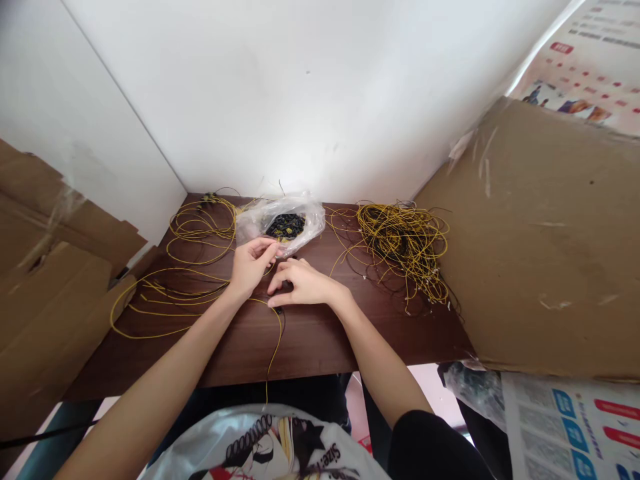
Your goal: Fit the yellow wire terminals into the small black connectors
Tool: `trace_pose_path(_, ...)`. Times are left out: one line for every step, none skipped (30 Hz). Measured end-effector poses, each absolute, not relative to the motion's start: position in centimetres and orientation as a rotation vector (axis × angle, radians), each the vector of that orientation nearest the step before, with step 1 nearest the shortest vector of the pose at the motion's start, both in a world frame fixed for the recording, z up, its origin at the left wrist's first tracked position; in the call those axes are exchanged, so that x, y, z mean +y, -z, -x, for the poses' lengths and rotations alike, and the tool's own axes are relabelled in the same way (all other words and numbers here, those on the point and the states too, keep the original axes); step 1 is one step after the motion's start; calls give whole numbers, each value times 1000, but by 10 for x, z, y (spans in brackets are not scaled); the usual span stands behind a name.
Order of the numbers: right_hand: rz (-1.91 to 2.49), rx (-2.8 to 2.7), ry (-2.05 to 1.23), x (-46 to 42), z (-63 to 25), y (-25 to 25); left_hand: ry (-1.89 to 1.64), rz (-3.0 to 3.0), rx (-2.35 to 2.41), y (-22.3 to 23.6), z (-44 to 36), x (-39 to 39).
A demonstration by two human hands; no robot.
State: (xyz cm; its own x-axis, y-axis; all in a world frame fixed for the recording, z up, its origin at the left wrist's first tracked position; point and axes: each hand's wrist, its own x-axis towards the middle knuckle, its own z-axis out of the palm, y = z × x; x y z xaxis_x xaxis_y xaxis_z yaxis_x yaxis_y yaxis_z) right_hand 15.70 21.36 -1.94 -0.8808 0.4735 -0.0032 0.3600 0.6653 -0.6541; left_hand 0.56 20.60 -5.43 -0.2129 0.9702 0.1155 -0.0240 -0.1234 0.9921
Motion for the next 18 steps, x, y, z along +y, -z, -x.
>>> trace_pose_path(703,-2735,-976,211,-155,19,-1472,-1170,1282,55,-6,206)
trace_pose_path(719,-2748,-942,209,-152,20,-1472,-1177,1288,55,-6,206)
trace_pose_path(729,-2756,-910,206,-150,20,-1471,-1181,1292,56,-6,206)
trace_pose_path(732,-2758,-883,204,-148,20,-1474,-1183,1293,56,-6,206)
trace_pose_path(732,-2758,-863,202,-146,21,-1475,-1186,1291,56,-6,205)
trace_pose_path(730,-2757,-856,201,-145,21,-1477,-1190,1287,56,-6,205)
trace_pose_path(727,-2752,-865,200,-144,21,-1476,-1195,1285,55,-7,205)
trace_pose_path(725,-2739,-896,199,-144,21,-1473,-1200,1285,55,-7,204)
trace_pose_path(722,-2717,-957,199,-144,21,-1470,-1202,1288,54,-7,204)
trace_pose_path(718,-2684,-1044,199,-144,21,-1467,-1202,1292,54,-7,204)
trace_pose_path(711,-2642,-1145,200,-144,20,-1465,-1201,1296,54,-7,204)
trace_pose_path(703,-2593,-1243,200,-145,19,-1465,-1199,1299,54,-7,204)
trace_pose_path(694,-2544,-1324,201,-145,19,-1465,-1198,1300,55,-7,204)
trace_pose_path(683,-2500,-1389,201,-146,18,-1465,-1198,1300,55,-7,205)
trace_pose_path(670,-2461,-1441,201,-147,18,-1463,-1199,1300,56,-7,205)
trace_pose_path(655,-2427,-1488,202,-147,17,-1461,-1203,1299,56,-7,205)
trace_pose_path(636,-2396,-1547,202,-148,17,-1458,-1208,1300,56,-7,205)
trace_pose_path(614,-2366,-1616,202,-148,18,-1454,-1213,1302,56,-7,205)
